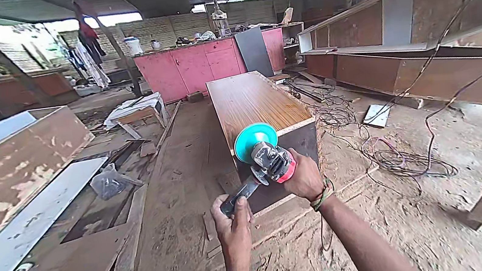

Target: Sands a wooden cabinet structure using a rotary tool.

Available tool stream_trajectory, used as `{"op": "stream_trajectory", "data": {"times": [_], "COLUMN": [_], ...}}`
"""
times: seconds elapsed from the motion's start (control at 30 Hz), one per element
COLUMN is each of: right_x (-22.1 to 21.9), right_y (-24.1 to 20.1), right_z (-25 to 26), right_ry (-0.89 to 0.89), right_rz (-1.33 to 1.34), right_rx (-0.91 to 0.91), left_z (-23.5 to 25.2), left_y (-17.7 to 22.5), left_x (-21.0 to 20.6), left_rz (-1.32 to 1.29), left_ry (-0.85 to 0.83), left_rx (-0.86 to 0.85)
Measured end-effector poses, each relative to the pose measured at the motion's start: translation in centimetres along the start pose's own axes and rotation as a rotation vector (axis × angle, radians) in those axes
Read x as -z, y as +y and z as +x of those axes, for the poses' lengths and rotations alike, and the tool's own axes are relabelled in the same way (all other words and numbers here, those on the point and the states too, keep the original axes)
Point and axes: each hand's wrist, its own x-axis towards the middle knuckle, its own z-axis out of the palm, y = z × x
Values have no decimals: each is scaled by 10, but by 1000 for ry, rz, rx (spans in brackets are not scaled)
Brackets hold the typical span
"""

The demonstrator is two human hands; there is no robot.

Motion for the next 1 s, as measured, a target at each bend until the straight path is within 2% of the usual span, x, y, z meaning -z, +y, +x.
{"op": "stream_trajectory", "data": {"times": [0.13,0.27,0.53,1.0], "right_x": [12,23,34,37], "right_y": [22,23,45,98], "right_z": [5,16,17,20], "right_ry": [-60,-14,-42,9], "right_rz": [-99,-77,-47,3], "right_rx": [55,73,22,-51], "left_z": [-15,-11,-13,-16], "left_y": [-19,-13,-12,-33], "left_x": [-11,-27,-43,-70], "left_rz": [-42,-58,63,346], "left_ry": [-50,-15,-53,-123], "left_rx": [130,89,117,65]}}
